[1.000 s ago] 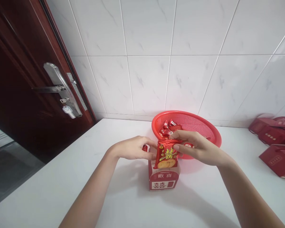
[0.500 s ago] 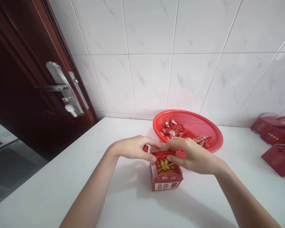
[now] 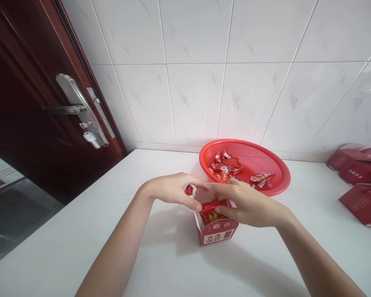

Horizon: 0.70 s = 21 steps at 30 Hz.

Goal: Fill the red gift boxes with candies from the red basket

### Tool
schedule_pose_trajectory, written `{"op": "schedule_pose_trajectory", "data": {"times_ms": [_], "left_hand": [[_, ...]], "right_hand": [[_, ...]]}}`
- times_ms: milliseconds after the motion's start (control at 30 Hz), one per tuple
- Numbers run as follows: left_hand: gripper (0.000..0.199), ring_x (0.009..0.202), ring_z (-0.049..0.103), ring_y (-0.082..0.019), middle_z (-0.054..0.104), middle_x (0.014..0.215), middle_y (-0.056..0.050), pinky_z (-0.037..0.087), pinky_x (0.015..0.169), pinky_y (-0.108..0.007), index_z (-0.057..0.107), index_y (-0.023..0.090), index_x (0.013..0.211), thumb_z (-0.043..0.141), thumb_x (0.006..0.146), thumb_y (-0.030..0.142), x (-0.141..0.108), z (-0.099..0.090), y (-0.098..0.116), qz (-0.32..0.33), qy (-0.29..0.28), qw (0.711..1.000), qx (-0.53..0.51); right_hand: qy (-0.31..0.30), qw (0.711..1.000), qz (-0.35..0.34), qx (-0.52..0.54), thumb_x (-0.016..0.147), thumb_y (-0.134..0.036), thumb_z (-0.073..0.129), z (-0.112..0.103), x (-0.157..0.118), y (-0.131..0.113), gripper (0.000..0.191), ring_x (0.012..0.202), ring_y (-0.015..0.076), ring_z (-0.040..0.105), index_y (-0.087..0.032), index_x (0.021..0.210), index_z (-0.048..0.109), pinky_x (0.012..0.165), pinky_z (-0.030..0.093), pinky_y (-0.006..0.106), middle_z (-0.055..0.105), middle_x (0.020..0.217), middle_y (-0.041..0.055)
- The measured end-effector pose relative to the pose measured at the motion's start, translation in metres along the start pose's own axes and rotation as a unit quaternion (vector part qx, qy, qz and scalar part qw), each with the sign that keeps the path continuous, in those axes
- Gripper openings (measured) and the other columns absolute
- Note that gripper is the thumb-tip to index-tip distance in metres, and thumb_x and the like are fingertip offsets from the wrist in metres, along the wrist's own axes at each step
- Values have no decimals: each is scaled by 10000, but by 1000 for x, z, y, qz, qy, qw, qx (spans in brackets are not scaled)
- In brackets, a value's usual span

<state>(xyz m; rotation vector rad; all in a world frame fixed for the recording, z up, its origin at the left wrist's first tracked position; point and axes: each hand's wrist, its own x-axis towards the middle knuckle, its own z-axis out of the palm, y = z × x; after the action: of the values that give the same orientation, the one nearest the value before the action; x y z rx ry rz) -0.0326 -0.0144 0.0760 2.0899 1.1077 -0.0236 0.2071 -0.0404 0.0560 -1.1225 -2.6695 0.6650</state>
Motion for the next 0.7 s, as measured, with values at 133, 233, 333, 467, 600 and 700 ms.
{"op": "schedule_pose_trajectory", "data": {"times_ms": [133, 233, 333, 467, 600, 700], "left_hand": [[640, 1057, 594, -204, 647, 1310, -8, 473, 851, -268, 624, 314, 1372, 794, 765, 424, -1, 0, 2, 15, -9, 1000, -10], [612, 1091, 595, -203, 648, 1300, 13, 478, 856, -258, 643, 323, 1339, 803, 751, 370, -2, 0, 4, 28, -18, 999, -19], [628, 1058, 600, -192, 635, 1312, 21, 478, 799, -240, 638, 336, 1347, 806, 741, 349, -3, 0, 6, 34, -24, 999, -17], [669, 1006, 595, -175, 658, 1246, 20, 459, 759, -222, 619, 334, 1377, 815, 737, 347, -3, 1, 6, 41, -26, 999, -9], [709, 1031, 591, -181, 645, 1270, 8, 463, 774, -223, 588, 323, 1406, 811, 733, 341, -3, 1, 6, 42, -30, 999, -2], [578, 1003, 589, -181, 664, 1210, 2, 468, 790, -236, 655, 277, 1314, 787, 757, 353, -3, 1, 9, 57, -40, 998, 7]], "right_hand": [[-24, 1000, -14, 3, 919, -171, 559, -3, 0, -2, 318, 870, 240, 599, -263, 1210, 647, 669, 430, 321, 732, 1006, 40], [-24, 999, -30, -12, 893, -137, 577, -3, -1, -5, 195, 779, 200, 569, -239, 1020, 683, 619, 383, 292, 714, 917, 28], [-15, 998, -63, -9, 843, -55, 564, -1, -1, -9, 220, 708, 152, 533, -230, 917, 676, 590, 346, 272, 699, 894, 3], [-18, 997, -74, 7, 793, 6, 552, 0, -1, -13, 259, 718, 135, 541, -209, 873, 674, 595, 353, 248, 673, 872, 4], [-40, 998, -54, -2, 793, 2, 544, 0, -1, -15, 288, 716, 140, 534, -211, 930, 682, 599, 351, 244, 657, 853, 7], [-34, 998, -38, -48, 803, 27, 495, -1, -1, -16, 426, 703, 152, 485, -248, 1076, 671, 640, 339, 274, 693, 929, -1]]}}
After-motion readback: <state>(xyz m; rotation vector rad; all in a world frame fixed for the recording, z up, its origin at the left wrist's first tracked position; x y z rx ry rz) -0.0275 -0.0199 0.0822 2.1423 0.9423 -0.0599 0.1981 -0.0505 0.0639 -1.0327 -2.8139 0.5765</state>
